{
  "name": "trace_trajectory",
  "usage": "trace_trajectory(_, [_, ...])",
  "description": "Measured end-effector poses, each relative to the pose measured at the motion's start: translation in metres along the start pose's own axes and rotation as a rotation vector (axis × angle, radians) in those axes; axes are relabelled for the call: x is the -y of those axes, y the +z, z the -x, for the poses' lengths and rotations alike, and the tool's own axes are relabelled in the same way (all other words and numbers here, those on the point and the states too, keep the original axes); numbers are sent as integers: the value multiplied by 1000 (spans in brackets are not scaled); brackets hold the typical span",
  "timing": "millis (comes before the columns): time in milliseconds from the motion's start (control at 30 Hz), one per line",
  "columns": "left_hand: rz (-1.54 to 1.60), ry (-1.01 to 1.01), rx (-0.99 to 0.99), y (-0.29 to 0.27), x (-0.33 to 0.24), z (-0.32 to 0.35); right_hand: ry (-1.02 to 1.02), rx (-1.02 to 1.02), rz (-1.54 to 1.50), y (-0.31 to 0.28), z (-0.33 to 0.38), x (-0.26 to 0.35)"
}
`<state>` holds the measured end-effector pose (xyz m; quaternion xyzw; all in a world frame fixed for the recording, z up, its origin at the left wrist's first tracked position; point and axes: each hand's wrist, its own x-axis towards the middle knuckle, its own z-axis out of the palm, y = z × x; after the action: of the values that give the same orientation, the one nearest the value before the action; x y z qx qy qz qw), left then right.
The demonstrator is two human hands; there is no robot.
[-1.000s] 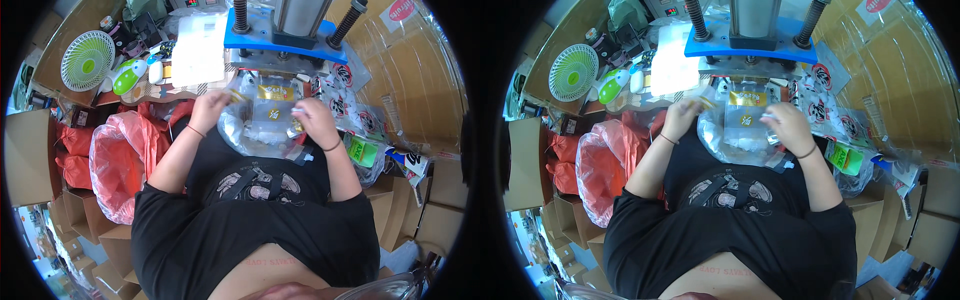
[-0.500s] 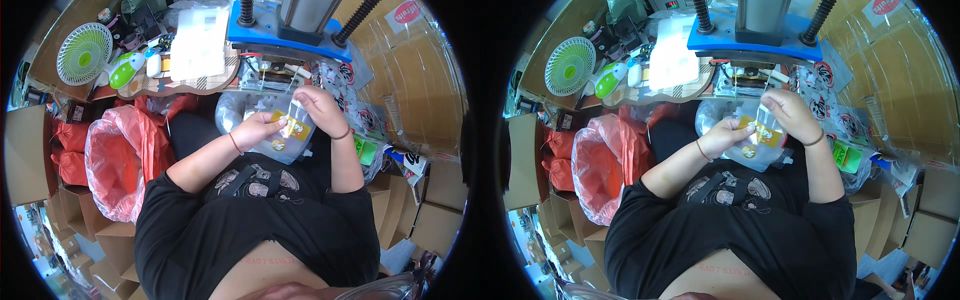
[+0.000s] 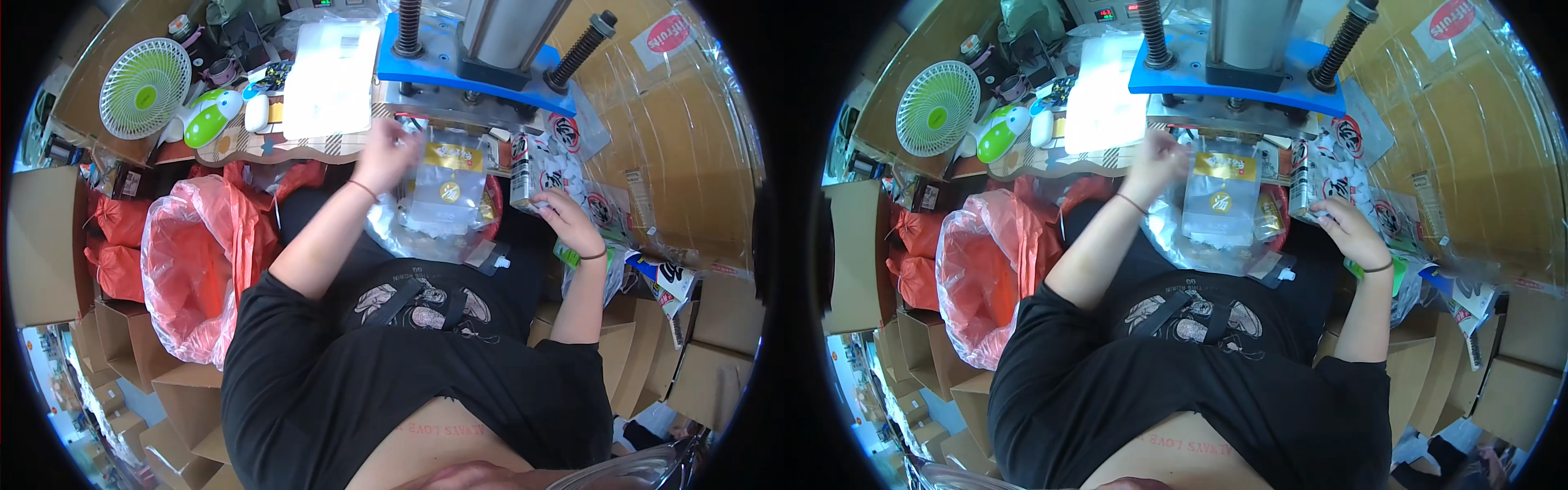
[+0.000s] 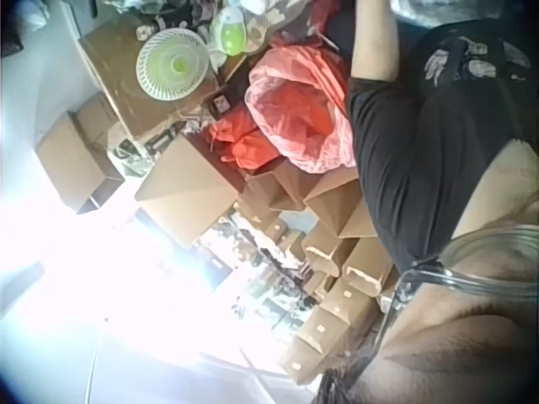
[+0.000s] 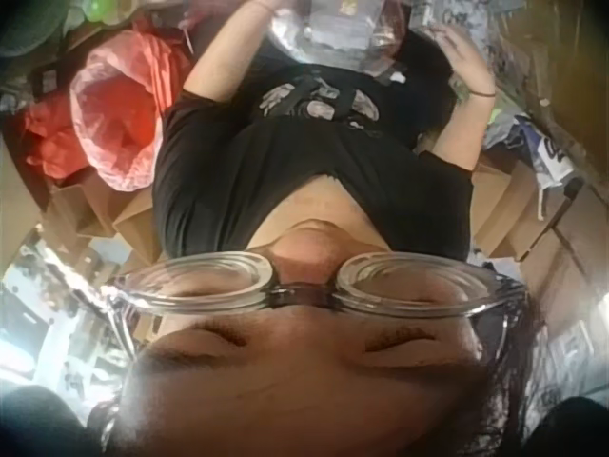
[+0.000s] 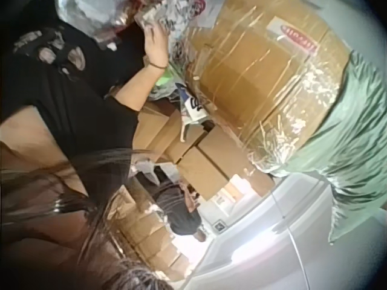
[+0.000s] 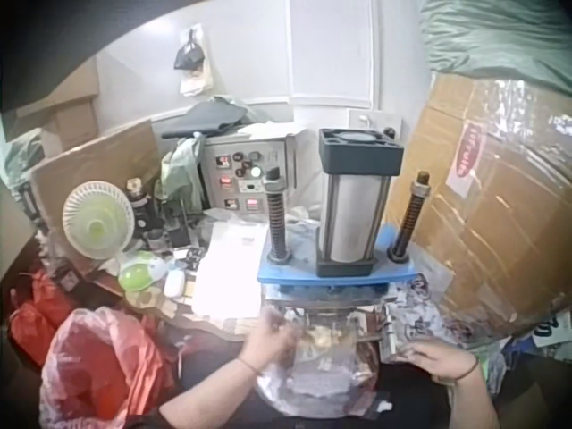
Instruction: Placing small items into plastic bags and sealing them using a heat-sealing machine.
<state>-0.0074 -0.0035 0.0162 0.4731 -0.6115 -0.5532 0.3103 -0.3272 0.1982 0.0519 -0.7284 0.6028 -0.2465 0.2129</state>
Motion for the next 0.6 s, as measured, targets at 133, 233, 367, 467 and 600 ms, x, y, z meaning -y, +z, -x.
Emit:
trace_trajectory(133, [-772, 774, -550, -65, 36, -25, 300, -182, -85, 0, 6, 10])
trace_trajectory(233, [-929, 817, -275, -84, 42, -5, 323, -229, 232, -4, 0, 22])
trace_trajectory(367, [-686, 628, -26, -80, 45, 23, -65, -449, 156, 23, -31, 42])
trace_trajectory(467, [6, 192, 71, -56, 35, 40, -73, -266, -27, 46, -55, 72])
trace_trajectory(600, [-16, 179, 343, -28, 8, 60, 24, -244, -289, 34, -78, 110])
